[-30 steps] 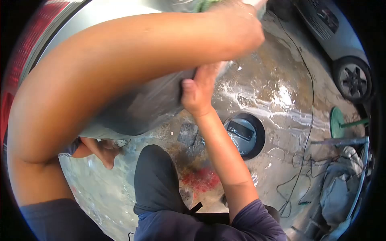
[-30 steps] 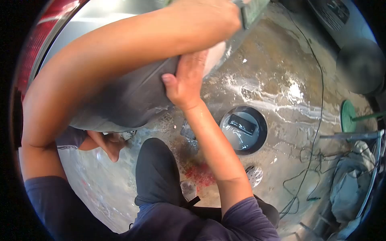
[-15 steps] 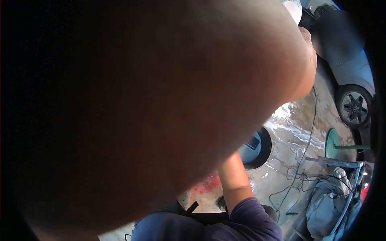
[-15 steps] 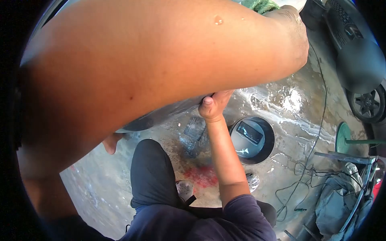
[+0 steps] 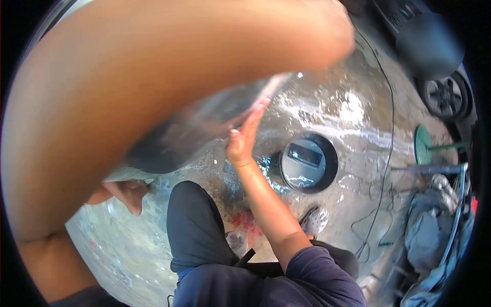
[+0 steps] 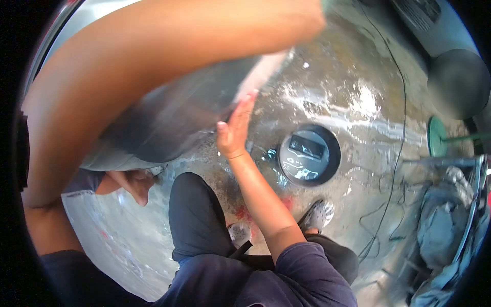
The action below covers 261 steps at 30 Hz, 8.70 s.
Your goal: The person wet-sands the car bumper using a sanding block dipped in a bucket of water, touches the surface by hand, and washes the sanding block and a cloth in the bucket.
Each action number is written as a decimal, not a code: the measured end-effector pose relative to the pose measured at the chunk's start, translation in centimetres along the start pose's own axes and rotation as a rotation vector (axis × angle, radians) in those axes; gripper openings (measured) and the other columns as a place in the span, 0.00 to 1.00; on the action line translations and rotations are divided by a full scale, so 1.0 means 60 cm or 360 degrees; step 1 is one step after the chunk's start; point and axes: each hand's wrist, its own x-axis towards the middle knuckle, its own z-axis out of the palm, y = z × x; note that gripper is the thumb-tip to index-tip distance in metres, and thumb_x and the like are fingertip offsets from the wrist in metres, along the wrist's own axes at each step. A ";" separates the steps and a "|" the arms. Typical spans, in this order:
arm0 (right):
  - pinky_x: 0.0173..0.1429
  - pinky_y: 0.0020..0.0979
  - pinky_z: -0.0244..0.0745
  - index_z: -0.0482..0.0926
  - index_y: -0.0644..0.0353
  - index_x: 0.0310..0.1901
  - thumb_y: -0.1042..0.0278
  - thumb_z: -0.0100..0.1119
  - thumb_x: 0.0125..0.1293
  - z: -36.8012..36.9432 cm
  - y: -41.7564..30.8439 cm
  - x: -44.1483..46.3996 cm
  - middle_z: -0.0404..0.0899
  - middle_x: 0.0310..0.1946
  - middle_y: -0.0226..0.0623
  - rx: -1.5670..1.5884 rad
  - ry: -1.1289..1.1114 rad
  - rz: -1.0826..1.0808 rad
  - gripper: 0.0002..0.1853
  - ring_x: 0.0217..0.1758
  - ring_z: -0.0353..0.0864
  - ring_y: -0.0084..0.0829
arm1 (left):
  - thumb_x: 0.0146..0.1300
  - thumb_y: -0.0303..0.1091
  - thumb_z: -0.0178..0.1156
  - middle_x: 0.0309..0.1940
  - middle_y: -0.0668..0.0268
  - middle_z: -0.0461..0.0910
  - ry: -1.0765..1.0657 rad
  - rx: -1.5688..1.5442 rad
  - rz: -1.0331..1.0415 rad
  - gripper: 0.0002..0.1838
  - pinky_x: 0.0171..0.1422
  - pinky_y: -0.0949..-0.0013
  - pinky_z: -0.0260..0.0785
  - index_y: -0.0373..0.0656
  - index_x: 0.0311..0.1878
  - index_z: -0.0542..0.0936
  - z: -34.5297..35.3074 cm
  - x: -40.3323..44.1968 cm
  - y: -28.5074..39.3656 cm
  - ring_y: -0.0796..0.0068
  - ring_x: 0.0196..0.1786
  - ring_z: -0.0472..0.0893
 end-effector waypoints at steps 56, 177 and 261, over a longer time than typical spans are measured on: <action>0.48 0.37 0.83 0.87 0.66 0.50 0.58 0.76 0.63 -0.561 0.050 0.151 0.91 0.37 0.43 0.0053 0.0058 0.1627 0.21 0.38 0.91 0.34 | 0.53 0.34 0.71 0.43 0.64 0.87 -0.0243 -0.0331 0.0261 0.11 0.57 0.50 0.75 0.50 0.41 0.91 0.084 0.006 0.251 0.59 0.52 0.84; 0.57 0.42 0.90 0.70 0.70 0.72 0.52 0.48 0.86 -0.554 0.157 -0.006 0.82 0.64 0.54 0.1605 0.0780 0.1276 0.28 0.56 0.90 0.44 | 0.75 0.40 0.59 0.22 0.71 0.73 -0.1984 -0.3830 -0.1715 0.09 0.24 0.68 0.63 0.51 0.36 0.79 0.483 0.080 0.695 0.74 0.20 0.70; 0.70 0.50 0.72 0.83 0.67 0.60 0.54 0.66 0.74 -0.078 0.053 0.289 0.83 0.59 0.53 0.0419 0.1031 0.1105 0.24 0.64 0.79 0.52 | 0.63 0.24 0.60 0.73 0.59 0.76 -0.0552 0.0142 0.0229 0.27 0.84 0.52 0.62 0.34 0.68 0.79 -0.036 -0.022 -0.005 0.56 0.82 0.67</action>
